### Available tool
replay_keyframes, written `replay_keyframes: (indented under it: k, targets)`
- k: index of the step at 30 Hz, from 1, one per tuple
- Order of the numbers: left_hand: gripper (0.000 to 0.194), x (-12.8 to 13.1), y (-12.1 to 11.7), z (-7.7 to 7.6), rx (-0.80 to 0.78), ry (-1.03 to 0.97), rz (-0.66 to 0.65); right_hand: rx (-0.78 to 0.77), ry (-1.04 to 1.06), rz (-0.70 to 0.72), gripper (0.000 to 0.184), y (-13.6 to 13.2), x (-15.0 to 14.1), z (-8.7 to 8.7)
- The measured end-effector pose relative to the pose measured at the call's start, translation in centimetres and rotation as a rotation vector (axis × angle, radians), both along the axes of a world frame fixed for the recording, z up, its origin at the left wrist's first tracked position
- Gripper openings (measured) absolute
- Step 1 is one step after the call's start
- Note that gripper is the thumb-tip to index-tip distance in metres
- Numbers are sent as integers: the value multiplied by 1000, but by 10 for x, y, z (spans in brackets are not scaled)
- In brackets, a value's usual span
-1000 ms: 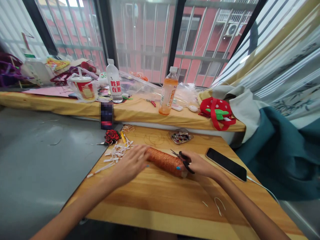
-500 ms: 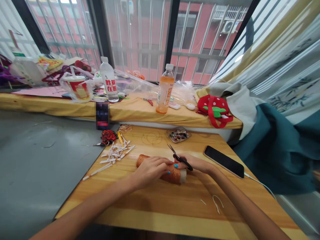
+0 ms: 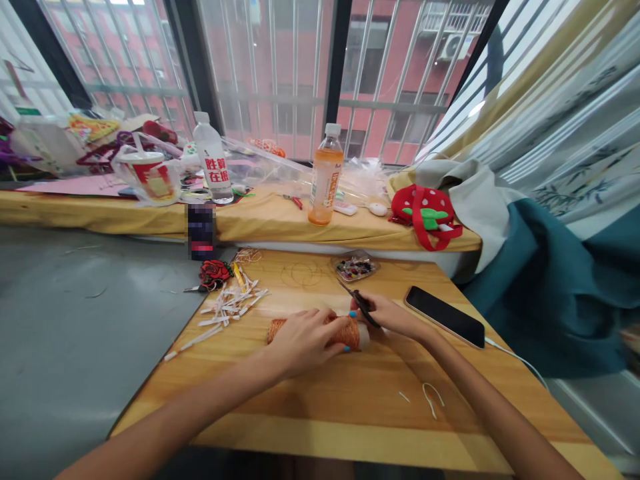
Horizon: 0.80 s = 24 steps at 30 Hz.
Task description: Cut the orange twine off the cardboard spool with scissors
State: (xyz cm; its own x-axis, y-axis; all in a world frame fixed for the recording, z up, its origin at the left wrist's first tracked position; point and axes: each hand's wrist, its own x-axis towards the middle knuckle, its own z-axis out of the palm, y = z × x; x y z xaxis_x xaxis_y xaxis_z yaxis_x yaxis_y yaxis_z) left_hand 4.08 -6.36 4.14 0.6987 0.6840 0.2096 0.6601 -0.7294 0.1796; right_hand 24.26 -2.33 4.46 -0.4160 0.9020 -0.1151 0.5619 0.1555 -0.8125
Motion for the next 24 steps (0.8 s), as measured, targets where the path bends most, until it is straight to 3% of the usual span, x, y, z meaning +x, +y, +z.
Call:
replay_keyframes:
  k: [4,7,10,13,19,24]
  targets:
    - [47,-11,14,12,-236,-39,55,14,218,-120,31,-12,7,-4]
    - [43,-47,21,17,-370,-88,42,-43,463,-173,37,-30,1,-15]
    - [44,-88,14,9,-402,-130,122,-98,768,-300,34,-49,-18,-27]
    - [57,-109,2,-6,-369,-106,71,-146,948,-424,28,-58,-43,-31]
    - [48,-98,6,-27,-227,-186,25,-51,1031,-751,26,-54,-70,-26]
    - [47,-94,10,-33,-171,-252,9,-76,1049,-769,25,-51,-70,-28]
